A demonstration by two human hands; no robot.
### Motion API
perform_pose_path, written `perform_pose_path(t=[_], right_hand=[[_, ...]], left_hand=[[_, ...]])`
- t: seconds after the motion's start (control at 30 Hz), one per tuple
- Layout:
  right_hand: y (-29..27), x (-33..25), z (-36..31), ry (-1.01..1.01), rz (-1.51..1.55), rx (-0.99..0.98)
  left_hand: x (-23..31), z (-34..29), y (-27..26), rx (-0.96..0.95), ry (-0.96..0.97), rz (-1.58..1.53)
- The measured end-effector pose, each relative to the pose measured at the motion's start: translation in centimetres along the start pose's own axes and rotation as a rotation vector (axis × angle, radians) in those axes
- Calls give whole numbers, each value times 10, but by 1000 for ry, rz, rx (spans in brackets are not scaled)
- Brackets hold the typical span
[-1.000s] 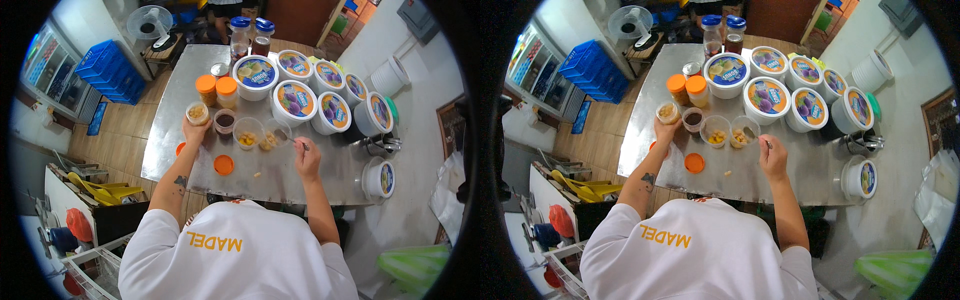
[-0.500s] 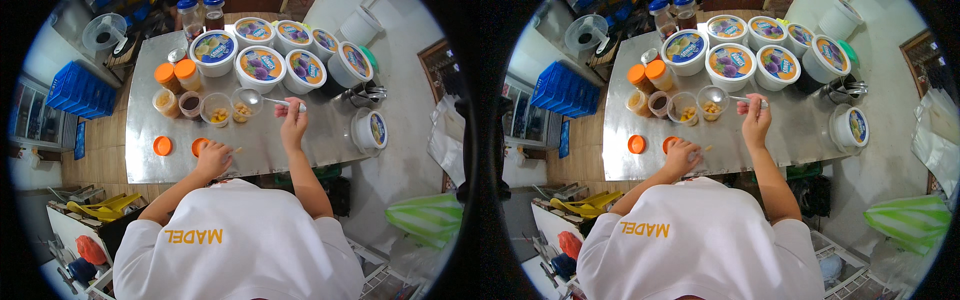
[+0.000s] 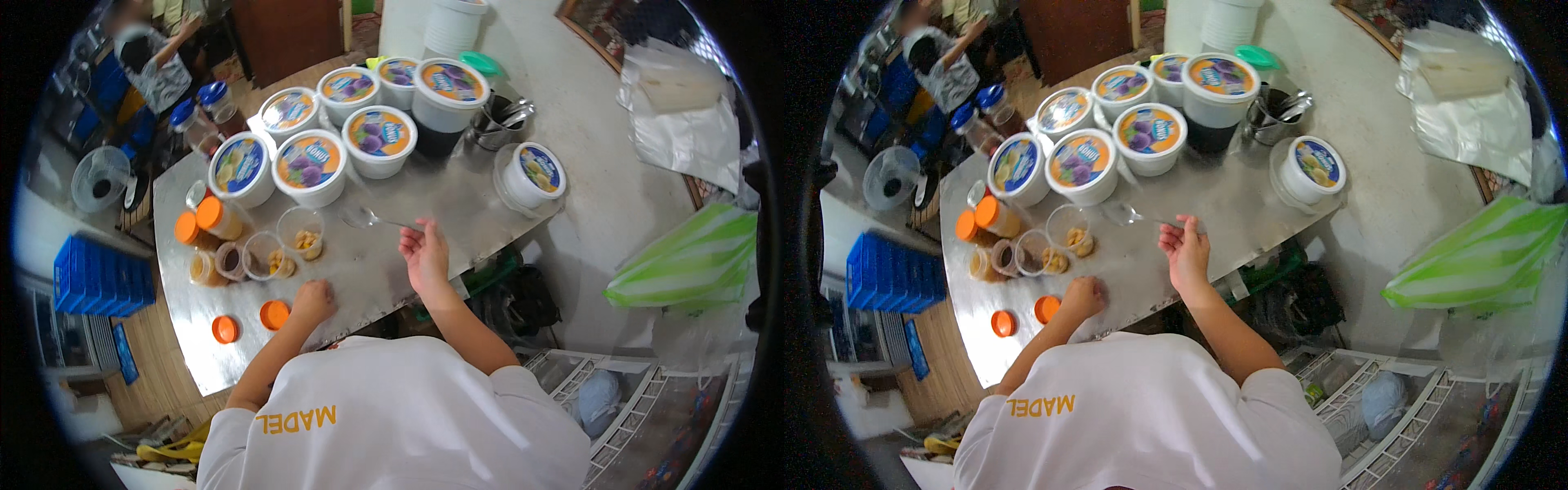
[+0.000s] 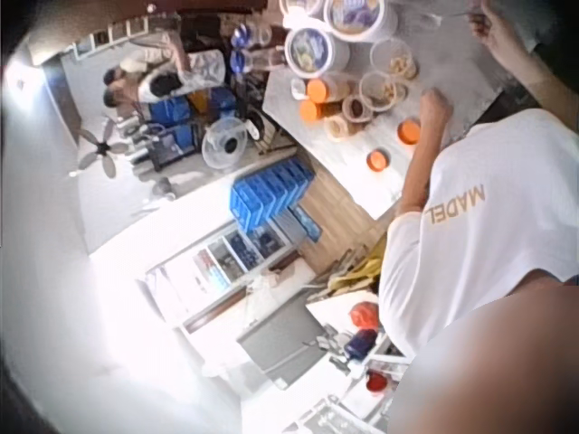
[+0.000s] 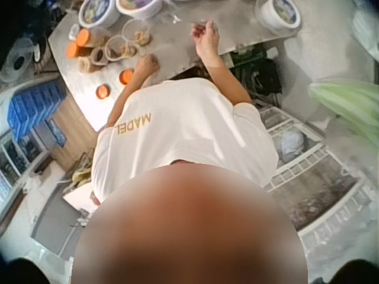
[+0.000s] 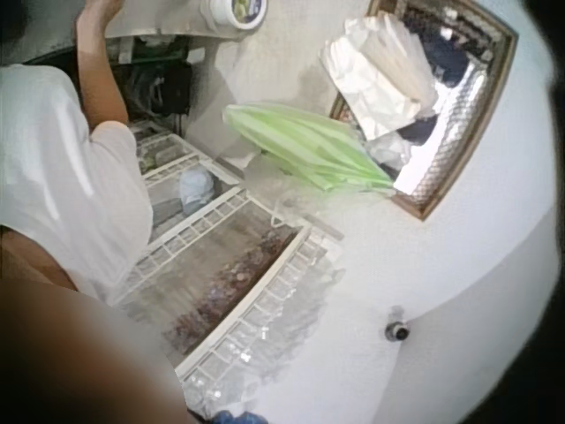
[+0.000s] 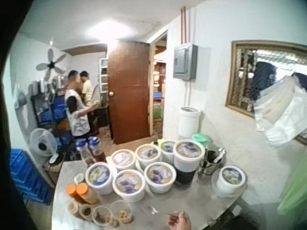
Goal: The person scoops various toppings from labeled tubs and jars into small clear plastic cups using a spoon. They open and close containers, transfer ingredients, and arrange the cups on a metal countertop in a commercial kitchen area.
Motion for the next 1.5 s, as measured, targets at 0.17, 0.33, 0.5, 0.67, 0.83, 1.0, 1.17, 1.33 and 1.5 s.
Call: perform_pose_path(t=[0.17,0.33,0.5,0.67,0.83,1.0,1.17,1.33,1.5], right_hand=[[-86,-52,7,-74,-30,162],[-156,-84,9,-83,4,345],[-173,-87,32,-73,27,332],[-90,-88,58,-94,-30,82],[-16,-61,76,-20,-52,-157],[55,-29,73,38,-61,-379],[104,9,58,125,-84,-429],[134,24,43,137,-87,-539],[102,10,57,127,-22,-431]], left_hand=[[10,-5,-14,-14,-18,-126],[33,-2,-22,-24,-35,-329],[84,-8,-39,-27,35,-407],[71,-42,-56,60,-25,-499],[-21,-117,-63,243,-371,-496],[-123,-233,-31,456,-813,-593],[-154,-332,0,662,-1068,-622],[-162,-360,-4,704,-1116,-618],[-166,-311,-53,665,-940,-719]])
Point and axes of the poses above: each hand's wrist, its own z-axis towards the middle knuckle, its own y-axis out of the palm, x = y × z, the point moved 10 cm from there along z, towards the middle knuckle, and after that the axes turned 11 degrees about -y, right-handed, at the moved point
